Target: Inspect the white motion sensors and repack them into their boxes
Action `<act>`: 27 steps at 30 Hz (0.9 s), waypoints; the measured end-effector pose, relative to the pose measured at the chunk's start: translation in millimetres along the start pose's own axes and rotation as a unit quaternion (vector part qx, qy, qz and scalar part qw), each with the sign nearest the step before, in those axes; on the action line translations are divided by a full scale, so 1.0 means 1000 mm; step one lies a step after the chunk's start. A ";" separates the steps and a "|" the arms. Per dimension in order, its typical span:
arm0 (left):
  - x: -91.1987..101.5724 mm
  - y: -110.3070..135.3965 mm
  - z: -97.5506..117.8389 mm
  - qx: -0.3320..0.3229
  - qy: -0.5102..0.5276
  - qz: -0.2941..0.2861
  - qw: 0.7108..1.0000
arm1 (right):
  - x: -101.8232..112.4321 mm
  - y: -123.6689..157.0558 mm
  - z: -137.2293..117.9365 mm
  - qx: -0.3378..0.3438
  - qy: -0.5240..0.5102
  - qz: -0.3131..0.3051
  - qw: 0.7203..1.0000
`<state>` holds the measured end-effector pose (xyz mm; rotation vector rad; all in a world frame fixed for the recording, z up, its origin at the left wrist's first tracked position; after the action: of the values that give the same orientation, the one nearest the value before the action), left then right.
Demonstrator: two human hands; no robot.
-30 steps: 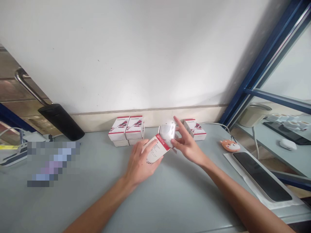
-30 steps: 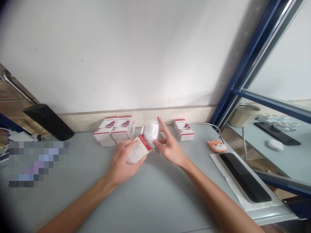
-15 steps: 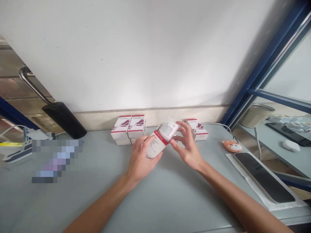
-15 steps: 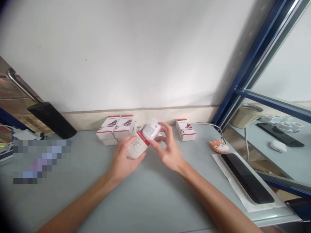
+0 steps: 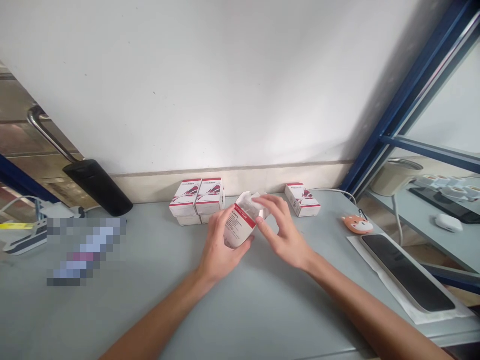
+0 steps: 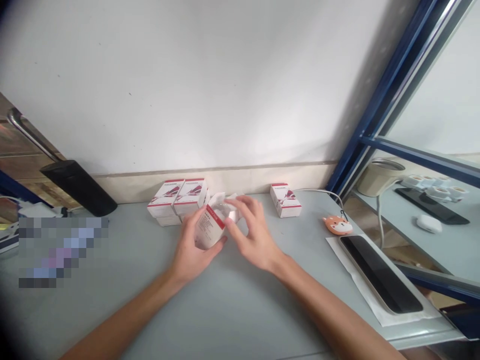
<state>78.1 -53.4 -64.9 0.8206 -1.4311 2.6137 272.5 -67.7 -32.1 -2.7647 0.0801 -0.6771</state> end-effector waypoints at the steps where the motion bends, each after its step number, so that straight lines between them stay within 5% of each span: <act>1: -0.001 0.000 0.001 0.014 0.006 -0.001 1.000 | 0.001 0.001 -0.001 -0.001 -0.007 0.020 1.000; 4: -0.002 0.001 0.003 0.038 0.014 -0.004 0.999 | 0.003 0.003 -0.004 -0.006 0.001 0.047 0.999; 8: -0.002 0.003 0.008 0.004 0.008 -0.022 1.000 | 0.000 0.004 -0.006 -0.012 0.056 -0.030 0.998; 14: 0.010 -0.007 0.012 -0.049 0.072 -0.068 0.994 | 0.000 0.009 -0.015 0.072 0.042 -0.059 0.995; 19: 0.018 -0.013 0.013 -0.150 0.026 -0.009 0.988 | 0.004 0.010 -0.012 0.051 -0.035 0.069 0.996; 24: 0.014 -0.011 0.018 -0.175 -0.019 0.053 0.983 | -0.003 0.005 -0.009 0.023 -0.188 -0.031 0.981; 27: 0.011 -0.009 0.018 -0.144 -0.013 0.073 0.987 | 0.000 0.008 -0.015 0.078 -0.173 0.003 0.982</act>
<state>78.5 -64.8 -45.1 0.7410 -1.8833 2.4132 265.6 -79.6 -22.1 -2.6819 -0.0381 -0.1839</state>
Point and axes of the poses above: each hand's wrist, its own y-axis away from the middle knuckle, its own x-axis out of the back of the hand, z = x × y, the point moved 4 cm from there along -y, towards the middle knuckle, and after that the axes turned 13 degrees about -x, right-handed, at the moved point
